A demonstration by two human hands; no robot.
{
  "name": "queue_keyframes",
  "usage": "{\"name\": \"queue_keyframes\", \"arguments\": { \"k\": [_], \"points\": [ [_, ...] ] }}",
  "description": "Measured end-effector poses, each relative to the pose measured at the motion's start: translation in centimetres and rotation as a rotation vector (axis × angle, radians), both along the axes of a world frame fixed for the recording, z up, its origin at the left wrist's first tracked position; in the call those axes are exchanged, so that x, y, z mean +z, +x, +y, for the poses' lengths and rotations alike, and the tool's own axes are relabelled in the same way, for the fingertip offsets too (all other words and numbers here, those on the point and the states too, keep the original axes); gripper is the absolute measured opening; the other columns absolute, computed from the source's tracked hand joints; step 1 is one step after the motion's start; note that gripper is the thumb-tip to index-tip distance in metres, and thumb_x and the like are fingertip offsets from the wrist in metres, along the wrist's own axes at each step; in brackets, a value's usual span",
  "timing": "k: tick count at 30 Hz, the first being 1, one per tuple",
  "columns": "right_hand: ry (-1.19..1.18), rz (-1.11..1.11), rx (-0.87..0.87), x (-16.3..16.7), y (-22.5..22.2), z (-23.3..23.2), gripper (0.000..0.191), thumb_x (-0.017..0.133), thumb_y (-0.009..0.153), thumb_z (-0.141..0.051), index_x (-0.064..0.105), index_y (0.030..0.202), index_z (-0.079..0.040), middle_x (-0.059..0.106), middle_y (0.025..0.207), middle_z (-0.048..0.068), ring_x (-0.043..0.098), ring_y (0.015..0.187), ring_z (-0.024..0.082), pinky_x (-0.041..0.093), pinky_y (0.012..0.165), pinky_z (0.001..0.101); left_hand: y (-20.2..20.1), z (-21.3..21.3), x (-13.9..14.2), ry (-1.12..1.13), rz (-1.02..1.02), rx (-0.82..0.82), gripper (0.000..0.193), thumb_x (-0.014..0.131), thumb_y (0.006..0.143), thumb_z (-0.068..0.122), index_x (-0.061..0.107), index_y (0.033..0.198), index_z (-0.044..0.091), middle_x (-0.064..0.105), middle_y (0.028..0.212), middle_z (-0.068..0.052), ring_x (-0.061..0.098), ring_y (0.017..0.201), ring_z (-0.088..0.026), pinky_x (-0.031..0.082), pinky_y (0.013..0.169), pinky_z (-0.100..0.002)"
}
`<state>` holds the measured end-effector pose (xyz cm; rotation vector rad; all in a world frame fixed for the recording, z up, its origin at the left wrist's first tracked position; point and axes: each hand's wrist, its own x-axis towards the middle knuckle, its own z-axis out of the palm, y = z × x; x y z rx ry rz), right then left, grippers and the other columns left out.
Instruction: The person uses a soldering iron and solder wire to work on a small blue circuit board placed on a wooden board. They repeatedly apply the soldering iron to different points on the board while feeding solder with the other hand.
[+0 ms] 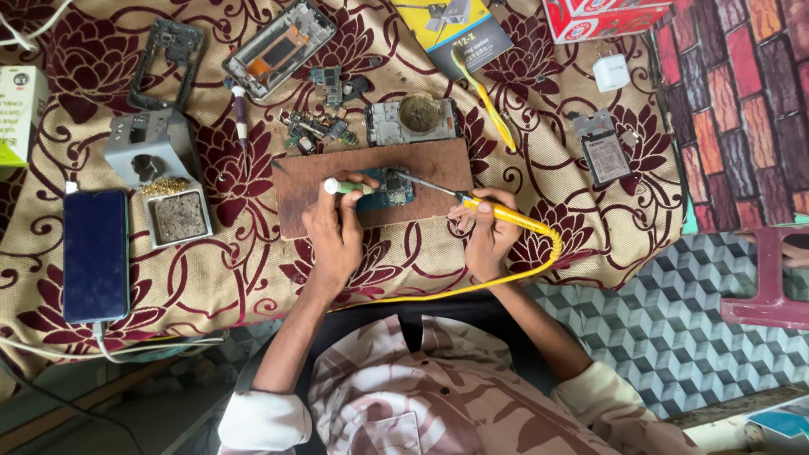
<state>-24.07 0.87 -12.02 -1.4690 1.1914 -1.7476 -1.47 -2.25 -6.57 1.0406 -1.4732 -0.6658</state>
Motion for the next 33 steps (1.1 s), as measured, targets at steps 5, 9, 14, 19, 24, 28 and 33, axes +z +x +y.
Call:
{"name": "queue_keyframes", "arguments": {
  "k": [5,9,14,19,24,28,33],
  "points": [
    [0.026,0.013,0.022,0.23,0.04,0.08,0.023,0.046,0.115,-0.020,0.051,0.118,0.002,0.071,0.086,0.015,0.070,0.076,0.017,0.052,0.067,0.0251,-0.08,0.09,0.11,0.012,0.019,-0.006,0.013,0.049,0.109,0.004,0.059,0.113,-0.004,0.076,0.102,-0.014,0.076,0.093,-0.021,0.061,0.084,-0.032],
    [0.039,0.001,0.007,0.24,0.10,0.00,0.023,0.046,0.114,-0.019,0.051,0.118,0.002,0.070,0.086,0.015,0.071,0.078,0.018,0.052,0.067,0.0248,-0.12,-0.04,0.14,0.014,0.017,-0.005,0.013,0.049,0.110,0.005,0.058,0.113,-0.004,0.076,0.102,-0.014,0.076,0.093,-0.020,0.061,0.084,-0.032],
    [0.024,-0.046,0.006,0.09,0.19,0.28,0.024,0.044,0.115,-0.022,0.049,0.121,0.002,0.071,0.087,0.014,0.071,0.079,0.016,0.053,0.067,0.0241,-0.01,0.15,-0.05,0.021,0.014,-0.005,0.013,0.050,0.110,0.004,0.058,0.114,-0.004,0.076,0.102,-0.014,0.076,0.092,-0.020,0.061,0.083,-0.032],
    [0.032,0.032,0.023,0.01,-0.02,0.31,0.026,0.045,0.116,-0.023,0.050,0.121,0.002,0.071,0.088,0.016,0.067,0.075,0.016,0.052,0.068,0.0250,-0.03,0.14,-0.23,0.019,-0.001,-0.002,0.014,0.048,0.109,0.005,0.059,0.114,-0.004,0.077,0.102,-0.014,0.078,0.092,-0.020,0.062,0.081,-0.031],
    [0.018,-0.019,-0.013,-0.11,0.00,0.32,0.029,0.045,0.116,-0.025,0.050,0.122,0.003,0.070,0.087,0.016,0.070,0.079,0.018,0.052,0.070,0.0250,-0.02,0.16,-0.02,-0.004,-0.001,-0.003,0.013,0.050,0.110,0.006,0.058,0.114,-0.004,0.076,0.102,-0.014,0.077,0.092,-0.021,0.061,0.082,-0.032],
    [0.012,-0.022,-0.003,-0.10,-0.01,0.25,0.030,0.044,0.116,-0.027,0.049,0.121,0.002,0.071,0.087,0.015,0.072,0.079,0.018,0.053,0.068,0.0244,0.04,0.11,0.28,0.008,-0.010,-0.003,0.014,0.051,0.110,0.007,0.058,0.114,-0.004,0.076,0.101,-0.014,0.076,0.090,-0.020,0.059,0.079,-0.031],
    [0.029,0.011,0.036,0.03,-0.10,0.40,0.030,0.044,0.116,-0.027,0.049,0.122,0.002,0.070,0.088,0.016,0.070,0.078,0.017,0.052,0.068,0.0242,0.02,0.20,0.38,0.000,0.005,-0.012,0.014,0.050,0.111,0.007,0.058,0.115,-0.004,0.076,0.102,-0.014,0.076,0.091,-0.020,0.060,0.081,-0.031]
  ]
}}
